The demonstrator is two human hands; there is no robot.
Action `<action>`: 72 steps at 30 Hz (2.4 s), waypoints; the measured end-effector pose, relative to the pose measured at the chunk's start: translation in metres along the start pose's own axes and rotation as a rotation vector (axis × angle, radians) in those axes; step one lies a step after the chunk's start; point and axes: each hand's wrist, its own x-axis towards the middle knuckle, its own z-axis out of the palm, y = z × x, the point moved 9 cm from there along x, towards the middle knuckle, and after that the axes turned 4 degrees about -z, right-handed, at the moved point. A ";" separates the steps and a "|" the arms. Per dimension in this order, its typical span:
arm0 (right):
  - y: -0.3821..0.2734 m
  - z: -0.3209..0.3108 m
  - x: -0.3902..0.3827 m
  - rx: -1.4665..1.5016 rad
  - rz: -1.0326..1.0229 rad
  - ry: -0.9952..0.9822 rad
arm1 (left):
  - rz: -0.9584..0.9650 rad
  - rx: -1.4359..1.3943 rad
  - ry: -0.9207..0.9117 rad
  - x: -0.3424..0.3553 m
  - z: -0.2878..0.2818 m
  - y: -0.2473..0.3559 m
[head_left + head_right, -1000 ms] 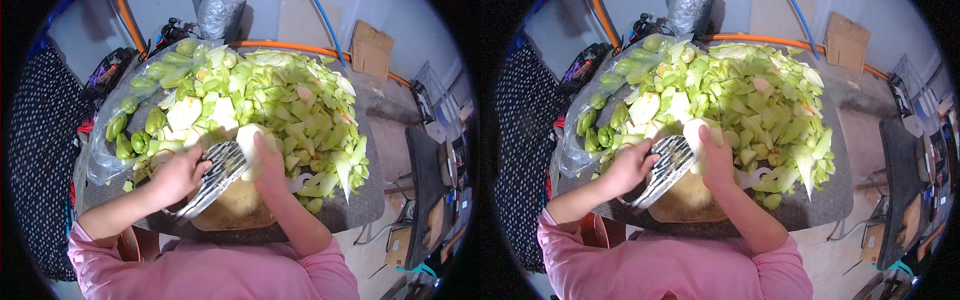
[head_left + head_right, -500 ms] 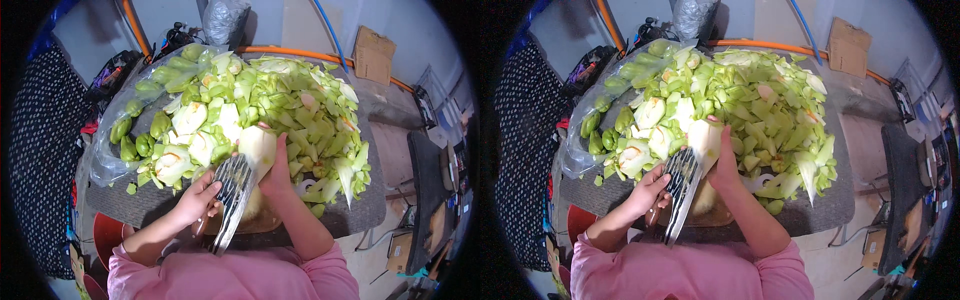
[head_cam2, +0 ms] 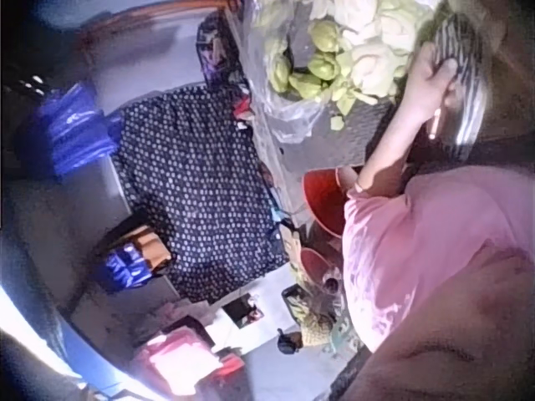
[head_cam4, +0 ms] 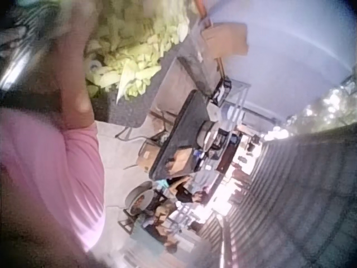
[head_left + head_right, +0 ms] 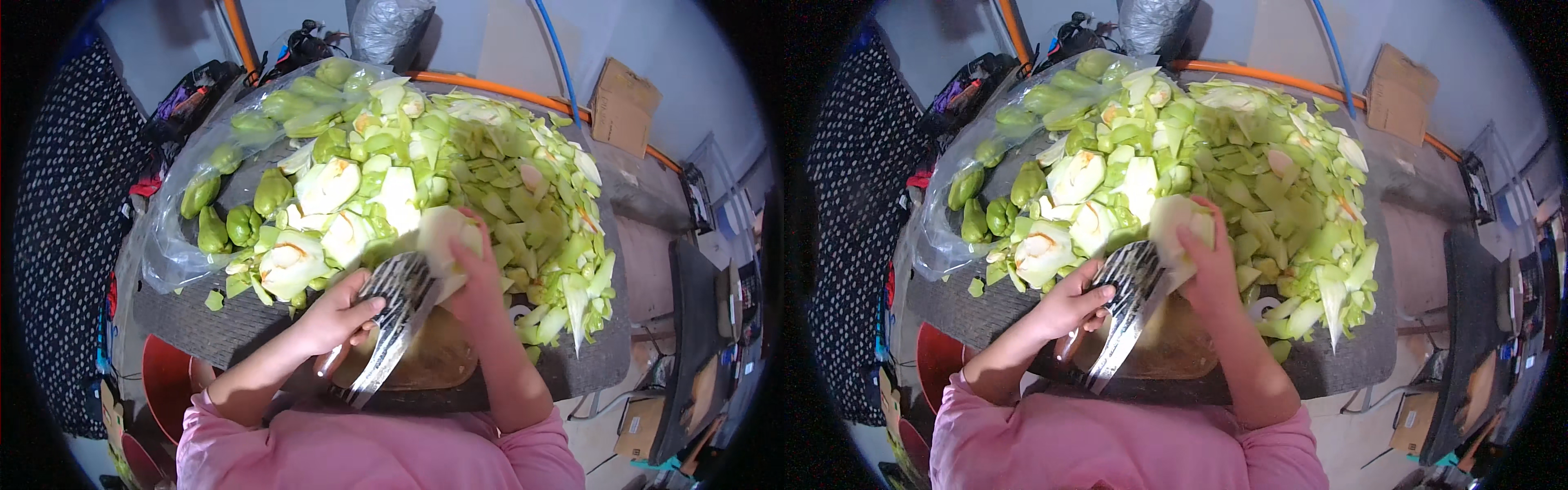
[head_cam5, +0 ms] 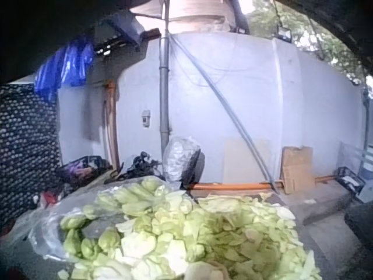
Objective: The person is peeling and slicing chayote squash with a knife on a wooden board.
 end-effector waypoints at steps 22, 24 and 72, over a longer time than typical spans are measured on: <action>0.041 0.014 -0.031 -0.367 0.008 -0.004 | 0.703 0.660 0.485 0.008 0.003 0.051; 0.051 0.012 -0.035 -0.189 0.209 0.074 | 0.727 0.764 0.548 0.005 -0.005 0.059; 0.037 0.009 -0.031 -0.112 0.116 0.086 | 0.505 0.486 0.329 0.028 -0.005 0.110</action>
